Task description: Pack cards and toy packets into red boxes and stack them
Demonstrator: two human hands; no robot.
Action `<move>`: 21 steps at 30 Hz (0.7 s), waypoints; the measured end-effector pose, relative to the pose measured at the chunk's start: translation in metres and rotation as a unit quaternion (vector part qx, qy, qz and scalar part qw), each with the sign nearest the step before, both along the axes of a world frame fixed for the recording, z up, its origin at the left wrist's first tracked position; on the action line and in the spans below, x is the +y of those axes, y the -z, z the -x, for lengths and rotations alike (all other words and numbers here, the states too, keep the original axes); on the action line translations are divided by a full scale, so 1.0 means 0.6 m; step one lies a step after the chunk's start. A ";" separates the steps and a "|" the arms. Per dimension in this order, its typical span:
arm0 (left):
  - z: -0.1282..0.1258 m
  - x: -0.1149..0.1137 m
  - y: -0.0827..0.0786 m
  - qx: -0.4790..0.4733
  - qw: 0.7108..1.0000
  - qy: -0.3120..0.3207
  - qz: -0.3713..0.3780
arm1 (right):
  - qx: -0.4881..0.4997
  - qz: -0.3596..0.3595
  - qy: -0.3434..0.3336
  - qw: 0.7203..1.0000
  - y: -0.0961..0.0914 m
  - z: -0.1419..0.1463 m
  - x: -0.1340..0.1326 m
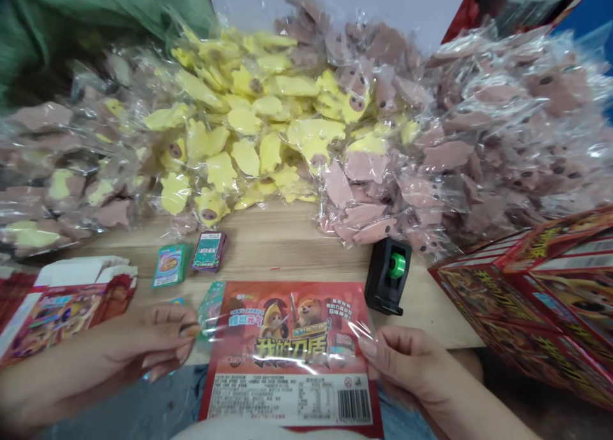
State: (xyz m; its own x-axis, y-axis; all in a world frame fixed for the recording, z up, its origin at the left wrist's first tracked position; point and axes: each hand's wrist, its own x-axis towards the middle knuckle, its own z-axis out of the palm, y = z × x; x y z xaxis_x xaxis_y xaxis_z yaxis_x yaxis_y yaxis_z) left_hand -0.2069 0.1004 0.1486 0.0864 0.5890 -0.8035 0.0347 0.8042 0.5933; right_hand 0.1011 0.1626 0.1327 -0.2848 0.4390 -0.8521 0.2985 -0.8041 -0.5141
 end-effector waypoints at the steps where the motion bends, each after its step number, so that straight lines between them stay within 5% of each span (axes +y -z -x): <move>1: -0.003 -0.011 0.006 -0.016 1.000 0.010 0.007 | 0.005 0.016 0.003 1.000 0.004 0.000 -0.004; 11: -0.017 -0.071 0.095 0.044 0.992 0.106 -0.043 | -0.021 -0.023 -0.015 0.999 0.040 -0.014 -0.028; 21: -0.030 -0.076 0.087 0.152 0.969 0.185 -0.065 | -0.045 -0.109 -0.114 0.986 0.055 -0.018 -0.033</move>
State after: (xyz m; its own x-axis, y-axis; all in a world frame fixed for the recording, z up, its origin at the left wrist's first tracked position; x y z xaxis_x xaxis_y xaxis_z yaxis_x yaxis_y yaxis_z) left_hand -0.1889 0.0550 0.0965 0.0821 0.6612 -0.7457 0.4961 0.6218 0.6060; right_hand 0.1121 0.1426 0.0998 -0.3256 0.5478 -0.7706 0.5106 -0.5841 -0.6310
